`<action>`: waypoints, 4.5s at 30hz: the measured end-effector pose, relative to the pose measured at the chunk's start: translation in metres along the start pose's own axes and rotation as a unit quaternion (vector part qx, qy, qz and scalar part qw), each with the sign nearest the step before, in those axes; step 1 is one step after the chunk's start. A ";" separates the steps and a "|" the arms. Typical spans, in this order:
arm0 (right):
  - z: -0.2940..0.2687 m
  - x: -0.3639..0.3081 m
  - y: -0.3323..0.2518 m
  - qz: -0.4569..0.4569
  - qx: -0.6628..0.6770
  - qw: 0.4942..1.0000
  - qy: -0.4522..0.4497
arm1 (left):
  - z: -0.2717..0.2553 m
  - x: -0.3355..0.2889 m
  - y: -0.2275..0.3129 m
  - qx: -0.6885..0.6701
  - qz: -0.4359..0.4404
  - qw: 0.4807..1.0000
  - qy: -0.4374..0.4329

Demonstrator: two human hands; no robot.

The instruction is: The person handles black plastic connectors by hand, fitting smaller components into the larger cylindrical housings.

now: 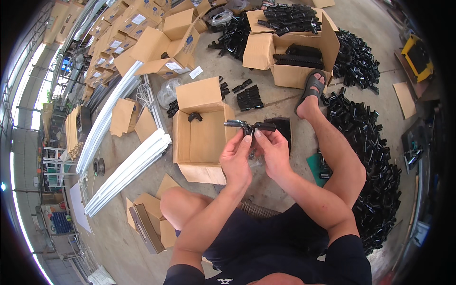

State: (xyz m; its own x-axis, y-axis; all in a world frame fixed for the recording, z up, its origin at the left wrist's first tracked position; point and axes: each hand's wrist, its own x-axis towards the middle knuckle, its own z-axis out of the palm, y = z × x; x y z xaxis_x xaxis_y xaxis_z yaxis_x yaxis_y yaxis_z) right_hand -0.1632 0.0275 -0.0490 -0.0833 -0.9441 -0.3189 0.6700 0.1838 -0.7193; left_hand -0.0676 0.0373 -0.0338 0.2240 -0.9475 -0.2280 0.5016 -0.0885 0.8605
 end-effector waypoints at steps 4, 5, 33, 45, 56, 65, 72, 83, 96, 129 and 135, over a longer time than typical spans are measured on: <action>-0.005 0.004 0.005 -0.001 -0.016 1.000 -0.009 | 0.000 0.000 0.001 -0.015 0.001 1.000 0.003; -0.005 0.004 0.005 -0.001 -0.017 1.000 -0.008 | 0.000 0.000 0.000 -0.015 0.000 1.000 0.003; -0.025 0.023 -0.031 -0.136 -0.121 0.983 -0.007 | -0.003 0.007 0.026 -0.035 -0.085 0.996 0.018; -0.028 0.016 -0.069 -0.358 -0.357 0.830 -0.237 | -0.007 -0.017 0.038 -0.194 -0.302 0.896 -0.260; -0.018 0.005 -0.070 -0.330 -0.591 0.728 -0.110 | -0.017 -0.005 0.012 0.070 -0.131 0.969 -0.195; -0.015 0.000 -0.065 -0.267 -0.605 0.737 -0.139 | -0.037 0.003 0.011 -0.061 -0.222 0.953 -0.198; -0.010 0.003 -0.053 -0.247 -0.627 0.723 -0.150 | -0.042 0.001 0.012 0.058 -0.128 0.977 -0.158; -0.003 0.001 -0.027 -0.203 -0.594 0.760 -0.170 | -0.050 -0.005 0.021 0.070 -0.071 0.987 -0.122; 0.014 0.020 -0.015 -0.190 -0.614 0.729 -0.235 | -0.076 0.015 0.032 0.040 -0.168 0.983 -0.065; -0.130 0.332 0.155 -0.257 -0.880 0.337 -0.214 | -0.094 0.031 0.019 -0.060 -0.268 0.961 -0.029; -0.108 0.290 0.124 -0.166 -0.846 0.458 -0.219 | -0.094 0.036 0.019 -0.092 -0.227 0.969 -0.032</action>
State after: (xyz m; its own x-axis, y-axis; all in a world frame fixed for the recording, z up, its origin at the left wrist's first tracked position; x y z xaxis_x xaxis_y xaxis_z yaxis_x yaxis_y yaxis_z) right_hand -0.1842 -0.1943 -0.2970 0.4307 -0.8930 -0.1310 -0.8859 -0.3905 -0.2502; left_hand 0.0285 0.0304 -0.0682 -0.1041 -0.8420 -0.5294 0.6788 -0.4492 0.5809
